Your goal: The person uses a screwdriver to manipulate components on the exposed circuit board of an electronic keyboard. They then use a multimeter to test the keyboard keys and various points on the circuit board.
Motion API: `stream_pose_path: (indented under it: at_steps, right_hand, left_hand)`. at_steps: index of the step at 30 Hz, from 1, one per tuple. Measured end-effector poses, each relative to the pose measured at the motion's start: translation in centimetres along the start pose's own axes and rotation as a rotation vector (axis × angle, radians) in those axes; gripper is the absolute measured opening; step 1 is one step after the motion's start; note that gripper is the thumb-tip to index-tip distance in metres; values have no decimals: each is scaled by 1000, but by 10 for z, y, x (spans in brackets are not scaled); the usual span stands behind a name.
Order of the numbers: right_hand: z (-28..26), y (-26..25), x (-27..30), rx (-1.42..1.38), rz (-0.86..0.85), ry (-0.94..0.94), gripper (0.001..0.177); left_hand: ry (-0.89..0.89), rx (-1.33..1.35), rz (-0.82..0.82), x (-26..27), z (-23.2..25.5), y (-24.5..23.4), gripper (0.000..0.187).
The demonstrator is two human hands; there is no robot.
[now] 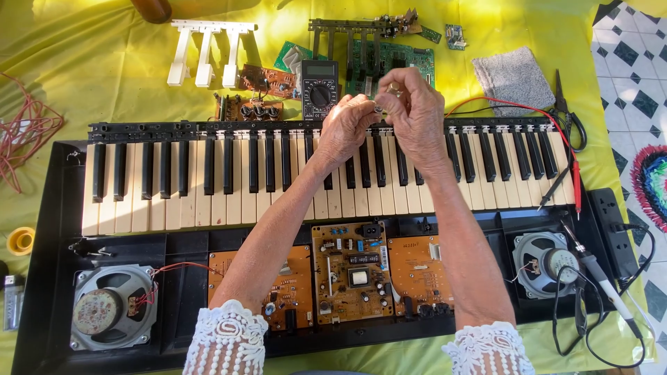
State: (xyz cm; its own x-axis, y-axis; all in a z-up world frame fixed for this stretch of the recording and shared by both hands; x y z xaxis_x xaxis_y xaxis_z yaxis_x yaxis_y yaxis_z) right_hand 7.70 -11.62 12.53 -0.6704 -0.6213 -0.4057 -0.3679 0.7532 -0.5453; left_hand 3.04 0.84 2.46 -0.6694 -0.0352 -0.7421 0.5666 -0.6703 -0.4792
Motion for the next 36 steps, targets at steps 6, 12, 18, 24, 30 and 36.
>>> stream_pose_path:
  at_steps: [6,12,18,24,30,36]
  right_hand:
    - [-12,-10,-9,0,-253,-1,23]
    - [-4,2,-10,-18,-118,-95,8]
    - [19,15,0,12,132,-65,13]
    - [28,20,4,-3,271,-36,20]
    - [68,9,19,-62,330,43,25]
    - [23,-2,4,175,103,-72,24]
  left_hand:
    - [76,86,29,2,-8,2,26]
    - [1,23,-7,5,-11,6,26]
    - [-12,1,-55,2,0,0,20]
    - [56,-23,-31,0,5,-1,28]
    - [7,-121,-45,2,-3,2,17]
    - [13,-7,-110,2,-6,7,11]
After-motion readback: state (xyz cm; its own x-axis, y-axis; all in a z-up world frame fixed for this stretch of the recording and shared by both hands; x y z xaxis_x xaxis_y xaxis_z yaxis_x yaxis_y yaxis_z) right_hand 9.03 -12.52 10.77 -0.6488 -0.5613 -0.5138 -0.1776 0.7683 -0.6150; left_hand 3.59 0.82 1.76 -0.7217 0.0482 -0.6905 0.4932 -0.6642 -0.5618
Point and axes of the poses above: each hand's wrist, its own x-axis away from the middle knuckle, its own y-axis out of the palm, z = x × y, the point moved 4 cm from there along -x, towards the middle knuckle, and after that the axes turned 15 degrees about y, right-handed, at the moved point
